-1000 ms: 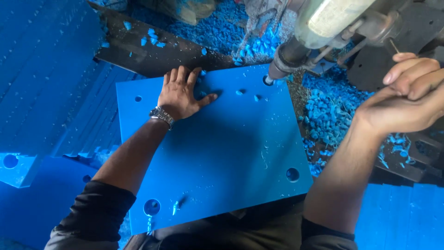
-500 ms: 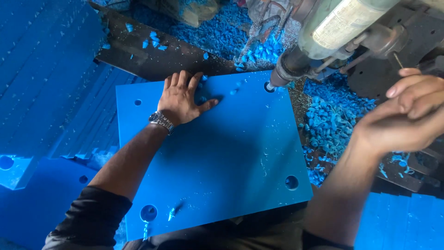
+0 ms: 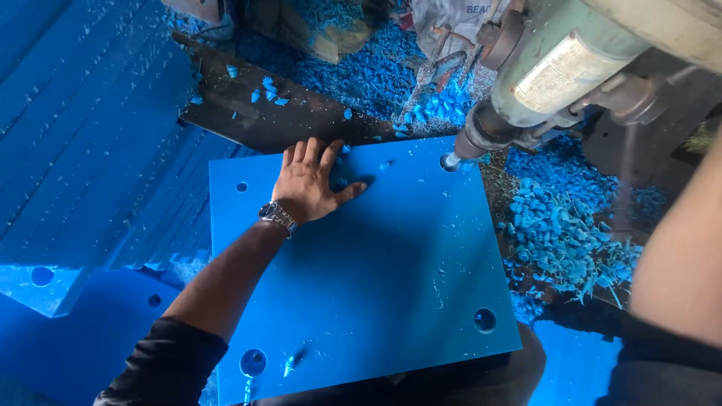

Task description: The user is drilling holes into blue plastic plates using a vertical drill press.

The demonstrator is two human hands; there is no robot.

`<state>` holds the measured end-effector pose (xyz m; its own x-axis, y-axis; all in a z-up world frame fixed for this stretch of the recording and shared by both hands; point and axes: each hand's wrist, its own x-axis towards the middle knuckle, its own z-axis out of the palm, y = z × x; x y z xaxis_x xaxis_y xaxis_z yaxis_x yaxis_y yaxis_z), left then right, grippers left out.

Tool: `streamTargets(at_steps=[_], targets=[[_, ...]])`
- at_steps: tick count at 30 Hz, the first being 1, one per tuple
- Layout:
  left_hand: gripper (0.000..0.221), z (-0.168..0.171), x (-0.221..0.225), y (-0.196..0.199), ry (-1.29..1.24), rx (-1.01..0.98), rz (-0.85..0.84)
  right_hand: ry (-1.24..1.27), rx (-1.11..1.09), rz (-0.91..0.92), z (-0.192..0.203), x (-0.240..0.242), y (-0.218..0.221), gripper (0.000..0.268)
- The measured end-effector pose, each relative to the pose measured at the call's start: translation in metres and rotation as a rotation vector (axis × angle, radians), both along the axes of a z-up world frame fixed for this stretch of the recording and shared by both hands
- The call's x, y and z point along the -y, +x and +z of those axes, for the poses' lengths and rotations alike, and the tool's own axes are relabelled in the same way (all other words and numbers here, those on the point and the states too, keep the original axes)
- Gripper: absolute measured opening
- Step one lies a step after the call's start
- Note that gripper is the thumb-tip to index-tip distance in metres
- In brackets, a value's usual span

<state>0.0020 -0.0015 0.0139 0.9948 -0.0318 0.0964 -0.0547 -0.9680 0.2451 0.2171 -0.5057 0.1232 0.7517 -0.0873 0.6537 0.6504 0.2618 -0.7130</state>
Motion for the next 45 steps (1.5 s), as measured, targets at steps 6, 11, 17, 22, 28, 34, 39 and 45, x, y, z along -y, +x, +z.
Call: streamTargets(at_steps=[6, 11, 17, 22, 28, 34, 39, 45], targets=[[0.099, 0.01, 0.003, -0.001, -0.004, -0.019, -0.002, -0.102, -0.156, 0.066, -0.002, -0.014, 0.016, 0.046], [0.099, 0.002, -0.001, -0.002, -0.004, 0.045, -0.031, -0.175, -0.278, 0.111, -0.05, -0.06, -0.016, 0.054], [0.099, 0.0, 0.0, 0.001, -0.021, 0.02, -0.019, -0.212, -0.492, -0.116, -0.071, -0.091, -0.13, 0.059], [0.096, -0.002, 0.001, -0.008, -0.046, 0.119, -0.037, -0.26, -0.572, -0.262, -0.059, -0.1, -0.141, 0.062], [0.052, 0.013, 0.085, -0.058, -0.207, 0.192, -0.416, -0.25, -0.571, -0.292, -0.057, -0.106, -0.141, 0.062], [0.076, -0.018, 0.233, -0.126, -0.6, 0.339, -0.773, -0.281, -0.567, -0.283, -0.052, -0.108, -0.145, 0.061], [0.078, -0.013, 0.274, -0.136, -0.403, 0.301, -0.694, -0.303, -0.53, -0.252, -0.053, -0.107, -0.144, 0.06], [0.084, -0.013, 0.253, -0.182, -0.324, 0.235, -0.794, -0.303, -0.528, -0.251, -0.055, -0.107, -0.141, 0.059]])
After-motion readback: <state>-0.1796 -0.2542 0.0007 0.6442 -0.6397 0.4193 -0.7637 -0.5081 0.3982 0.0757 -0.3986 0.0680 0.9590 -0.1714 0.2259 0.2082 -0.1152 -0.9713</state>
